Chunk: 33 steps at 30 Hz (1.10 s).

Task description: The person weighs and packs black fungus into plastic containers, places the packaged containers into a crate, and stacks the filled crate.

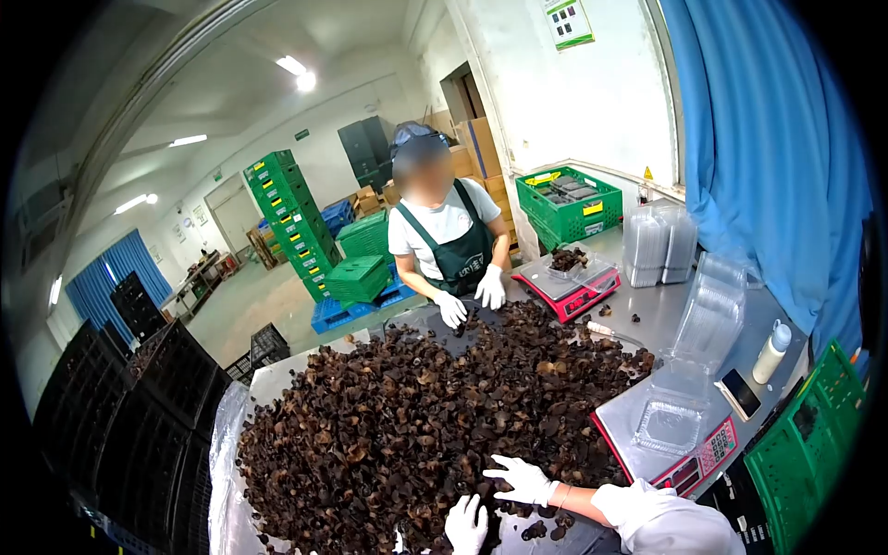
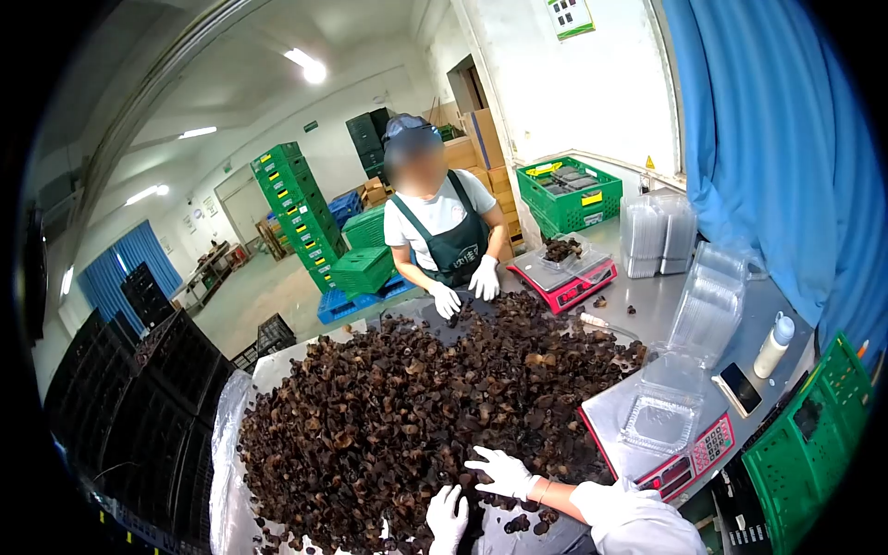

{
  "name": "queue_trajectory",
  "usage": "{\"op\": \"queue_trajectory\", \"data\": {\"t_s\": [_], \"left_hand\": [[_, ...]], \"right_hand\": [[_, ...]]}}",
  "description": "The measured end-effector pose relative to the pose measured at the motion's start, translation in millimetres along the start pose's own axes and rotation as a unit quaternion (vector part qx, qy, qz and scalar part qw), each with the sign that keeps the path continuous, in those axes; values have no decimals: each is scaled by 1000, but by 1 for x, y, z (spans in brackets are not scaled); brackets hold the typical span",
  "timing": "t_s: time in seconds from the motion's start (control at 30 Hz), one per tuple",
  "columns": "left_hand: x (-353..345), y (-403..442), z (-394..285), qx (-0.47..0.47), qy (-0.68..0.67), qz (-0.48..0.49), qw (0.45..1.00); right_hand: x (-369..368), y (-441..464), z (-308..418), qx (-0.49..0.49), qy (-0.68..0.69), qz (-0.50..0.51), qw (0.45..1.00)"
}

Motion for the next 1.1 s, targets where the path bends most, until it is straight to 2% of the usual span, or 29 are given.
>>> {"op": "queue_trajectory", "data": {"t_s": [0.23,0.3,0.37,0.43,0.47,0.53,0.57,0.6,0.63,0.67,0.8,0.87,0.93,1.03,1.1], "left_hand": [[-8,-24,-18,-18,-30,74,997],[-8,-31,-33,-77,-32,79,993],[-7,-39,-40,-77,-43,93,992],[-2,-42,-53,-89,-58,110,988],[-3,-43,-58,-91,-61,151,983],[5,-51,-70,-129,-62,129,981],[-3,-53,-71,-104,-68,216,969],[17,-55,-85,-132,-75,154,976],[14,-63,-87,-121,-80,201,969],[18,-73,-88,-135,-96,160,973],[17,-114,-94,-163,-91,190,964],[20,-129,-90,-138,-117,231,956],[34,-131,-87,-142,-146,199,959],[46,-137,-82,-112,-148,194,963],[55,-139,-80,-89,-145,181,969]], "right_hand": [[-15,-38,13,16,-48,32,998],[-21,-53,17,19,-58,38,997],[-21,-65,20,-3,-54,48,997],[-13,-74,26,14,-52,15,998],[-13,-82,28,36,-53,-7,998],[-16,-96,33,55,-77,-8,996],[-13,-104,40,49,-83,13,995],[-17,-114,42,64,-69,22,995],[-17,-125,51,69,-103,29,992],[-19,-135,56,68,-109,39,991],[-23,-171,68,79,-147,92,982],[-24,-189,74,109,-179,142,967],[-12,-197,79,101,-129,167,972],[1,-208,70,129,-78,117,982],[14,-210,62,86,-40,64,993]]}}
Point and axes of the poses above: each hand's wrist, its own y-axis towards the middle knuckle, its own x-axis out of the back of the hand, z = x × y, the point moved 7 cm from there along y, towards the middle knuckle, and after that the axes turned 2 degrees about z, right-handed, at the moved point
